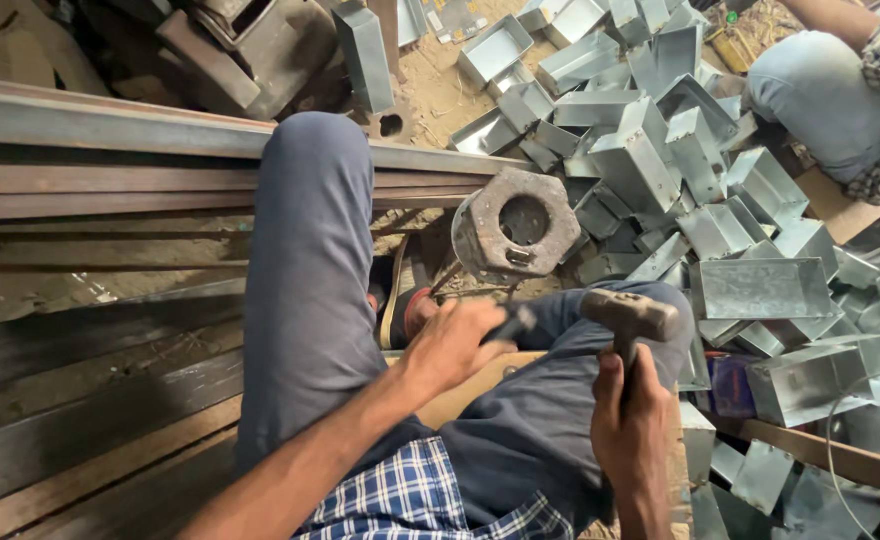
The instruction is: The person assembles a small metal box by positioning the metal components on a large hexagonal nut and using a hammer to secure the tabs and edges by hand.
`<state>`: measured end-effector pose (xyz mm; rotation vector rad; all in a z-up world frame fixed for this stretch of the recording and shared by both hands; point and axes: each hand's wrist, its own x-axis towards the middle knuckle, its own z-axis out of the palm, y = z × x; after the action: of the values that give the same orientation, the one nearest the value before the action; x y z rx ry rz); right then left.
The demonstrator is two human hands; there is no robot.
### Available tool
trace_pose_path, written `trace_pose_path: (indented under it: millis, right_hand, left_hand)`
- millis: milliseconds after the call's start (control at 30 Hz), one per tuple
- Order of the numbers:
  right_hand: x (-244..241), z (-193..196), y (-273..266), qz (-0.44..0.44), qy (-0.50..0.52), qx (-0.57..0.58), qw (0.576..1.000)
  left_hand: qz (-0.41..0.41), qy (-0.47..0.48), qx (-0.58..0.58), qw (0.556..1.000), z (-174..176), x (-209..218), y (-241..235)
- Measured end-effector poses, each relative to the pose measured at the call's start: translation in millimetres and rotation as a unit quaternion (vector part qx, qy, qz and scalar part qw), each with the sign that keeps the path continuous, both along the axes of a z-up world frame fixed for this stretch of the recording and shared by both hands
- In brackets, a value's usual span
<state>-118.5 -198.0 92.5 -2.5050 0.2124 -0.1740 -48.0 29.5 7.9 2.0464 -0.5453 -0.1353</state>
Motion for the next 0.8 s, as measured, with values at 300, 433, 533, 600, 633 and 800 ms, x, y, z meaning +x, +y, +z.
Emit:
trace_pose_path:
  millis: [300, 433, 533, 600, 633, 800]
  right_hand:
    - [8, -45, -12, -0.125, 0.174, 0.391, 0.895]
    - [14, -55, -21, -0.107, 0.162, 0.385, 0.902]
    - [14, -57, -15, -0.100, 0.179, 0.378, 0.903]
    - [18, -59, -17, -0.103, 0.194, 0.379, 0.899]
    - [20, -62, -19, -0.110, 0.195, 0.379, 0.898]
    - [18, -80, -26, -0.119, 0.184, 0.387, 0.896]
  left_hand:
    - [-0.102, 0.086, 0.272, 0.953, -33, -34, -7]
    - [0.053, -0.139, 0.098, 0.984, -19, 19, -31]
    - [0.102, -0.141, 0.175, 0.969, -5, 58, -52]
    - [0.102, -0.126, 0.195, 0.967, -7, 72, -56]
    - [0.116, -0.127, 0.202, 0.964, -12, 78, -56]
    - [0.090, -0.111, 0.185, 0.972, -42, 91, -60]
